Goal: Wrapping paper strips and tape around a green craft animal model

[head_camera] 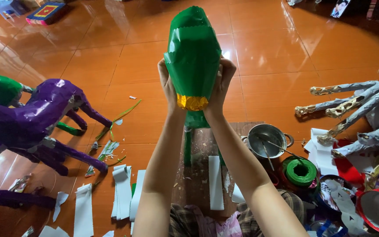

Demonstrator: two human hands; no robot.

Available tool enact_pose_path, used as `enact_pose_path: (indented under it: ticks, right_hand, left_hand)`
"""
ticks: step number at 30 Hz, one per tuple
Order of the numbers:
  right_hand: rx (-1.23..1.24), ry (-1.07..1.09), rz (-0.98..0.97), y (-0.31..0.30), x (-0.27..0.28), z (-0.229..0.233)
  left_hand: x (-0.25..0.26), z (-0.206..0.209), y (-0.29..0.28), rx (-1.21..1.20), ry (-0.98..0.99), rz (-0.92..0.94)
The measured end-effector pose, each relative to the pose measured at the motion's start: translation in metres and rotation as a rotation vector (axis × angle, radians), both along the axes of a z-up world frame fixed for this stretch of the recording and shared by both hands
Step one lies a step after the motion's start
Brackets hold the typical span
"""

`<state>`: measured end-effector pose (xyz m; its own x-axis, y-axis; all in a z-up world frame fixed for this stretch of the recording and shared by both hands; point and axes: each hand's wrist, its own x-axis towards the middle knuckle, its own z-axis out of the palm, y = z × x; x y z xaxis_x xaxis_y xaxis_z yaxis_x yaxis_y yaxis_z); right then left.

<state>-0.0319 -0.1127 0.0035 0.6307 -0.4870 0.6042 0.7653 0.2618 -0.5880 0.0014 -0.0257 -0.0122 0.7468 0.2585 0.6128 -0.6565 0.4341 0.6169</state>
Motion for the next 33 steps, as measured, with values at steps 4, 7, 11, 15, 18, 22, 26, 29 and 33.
enact_pose_path:
  ticks: [4,7,11,15,18,22,26,29,33]
  right_hand:
    - [-0.067,-0.074,0.017,-0.004,0.010,-0.014]
    - [-0.206,-0.033,-0.070,-0.010,-0.001,-0.016]
    - [-0.295,-0.025,-0.037,-0.024,-0.004,-0.037]
    - [-0.167,-0.021,0.069,-0.022,-0.036,-0.018]
    - [-0.217,0.024,0.148,-0.009,-0.041,-0.017]
    - [-0.265,0.055,0.068,0.004,-0.058,-0.007]
    - [-0.217,0.064,0.117,0.001,-0.041,-0.022]
    - [-0.378,0.050,-0.017,-0.002,-0.038,-0.026]
    - [-0.452,0.060,-0.072,0.000,-0.043,-0.028]
  left_hand:
    - [0.001,0.001,0.001,0.017,-0.029,0.002]
    - [0.003,0.002,0.014,0.074,0.036,-0.017]
    - [-0.008,-0.004,0.033,0.254,0.148,0.184]
    - [-0.070,0.032,0.031,0.043,0.297,0.082]
    - [-0.091,0.045,0.017,0.178,0.234,-0.183]
    - [-0.095,0.050,0.009,-0.002,0.404,-0.308]
    - [-0.087,0.055,0.013,-0.072,0.477,-0.415]
    - [-0.078,0.050,0.021,0.023,0.463,-0.405]
    - [-0.071,0.051,0.024,-0.033,0.420,-0.593]
